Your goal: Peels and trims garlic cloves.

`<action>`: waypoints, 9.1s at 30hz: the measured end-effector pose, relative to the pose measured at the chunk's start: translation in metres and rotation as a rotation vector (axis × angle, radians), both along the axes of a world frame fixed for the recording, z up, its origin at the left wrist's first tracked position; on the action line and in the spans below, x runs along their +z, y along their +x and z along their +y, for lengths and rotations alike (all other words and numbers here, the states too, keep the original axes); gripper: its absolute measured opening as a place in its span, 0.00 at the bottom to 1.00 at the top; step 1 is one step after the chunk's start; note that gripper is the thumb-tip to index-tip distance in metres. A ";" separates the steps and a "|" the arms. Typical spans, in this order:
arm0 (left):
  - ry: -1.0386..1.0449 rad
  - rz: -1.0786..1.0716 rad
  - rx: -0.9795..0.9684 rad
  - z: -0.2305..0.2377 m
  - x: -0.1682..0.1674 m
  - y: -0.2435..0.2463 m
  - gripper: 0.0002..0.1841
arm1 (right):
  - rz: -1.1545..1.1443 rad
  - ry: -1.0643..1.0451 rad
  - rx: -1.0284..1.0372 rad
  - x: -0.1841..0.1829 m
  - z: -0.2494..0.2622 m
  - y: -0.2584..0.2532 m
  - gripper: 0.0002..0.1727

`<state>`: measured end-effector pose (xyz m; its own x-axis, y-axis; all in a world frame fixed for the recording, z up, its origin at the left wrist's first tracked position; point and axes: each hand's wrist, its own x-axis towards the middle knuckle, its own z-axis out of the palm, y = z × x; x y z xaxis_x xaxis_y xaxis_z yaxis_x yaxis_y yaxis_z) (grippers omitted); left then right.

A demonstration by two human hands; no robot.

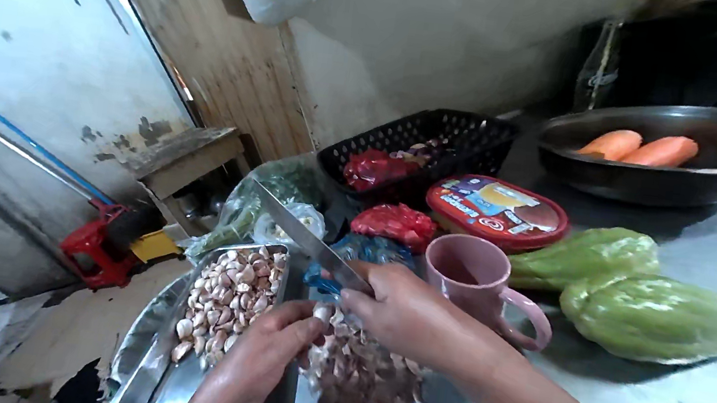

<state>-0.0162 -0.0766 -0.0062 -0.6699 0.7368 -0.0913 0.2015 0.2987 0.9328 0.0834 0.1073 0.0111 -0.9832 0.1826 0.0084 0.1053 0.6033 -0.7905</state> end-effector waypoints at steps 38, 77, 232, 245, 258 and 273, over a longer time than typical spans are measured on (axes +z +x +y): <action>-0.083 0.706 0.057 0.001 -0.029 0.009 0.16 | -0.163 0.228 0.095 -0.004 -0.023 -0.003 0.21; 0.300 -0.295 0.066 0.004 -0.025 0.007 0.16 | -0.106 0.183 0.093 -0.001 -0.021 0.000 0.20; 0.117 0.434 0.318 0.010 -0.030 0.006 0.12 | -0.059 0.368 0.071 -0.012 -0.032 -0.002 0.21; 0.461 1.015 0.175 0.007 -0.050 -0.002 0.12 | -0.083 0.280 -0.023 -0.008 -0.029 -0.004 0.20; 0.261 0.464 0.251 0.007 -0.043 0.000 0.16 | -0.182 0.167 0.009 0.000 -0.024 -0.003 0.21; 0.232 0.629 0.263 0.009 -0.048 0.003 0.11 | -0.063 0.366 0.063 -0.013 -0.033 -0.003 0.21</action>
<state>-0.0135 -0.0674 -0.0540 -0.7021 0.4976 0.5094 0.6700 0.2193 0.7092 0.0801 0.0746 -0.0018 -0.9930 0.1182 0.0014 0.1006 0.8513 -0.5149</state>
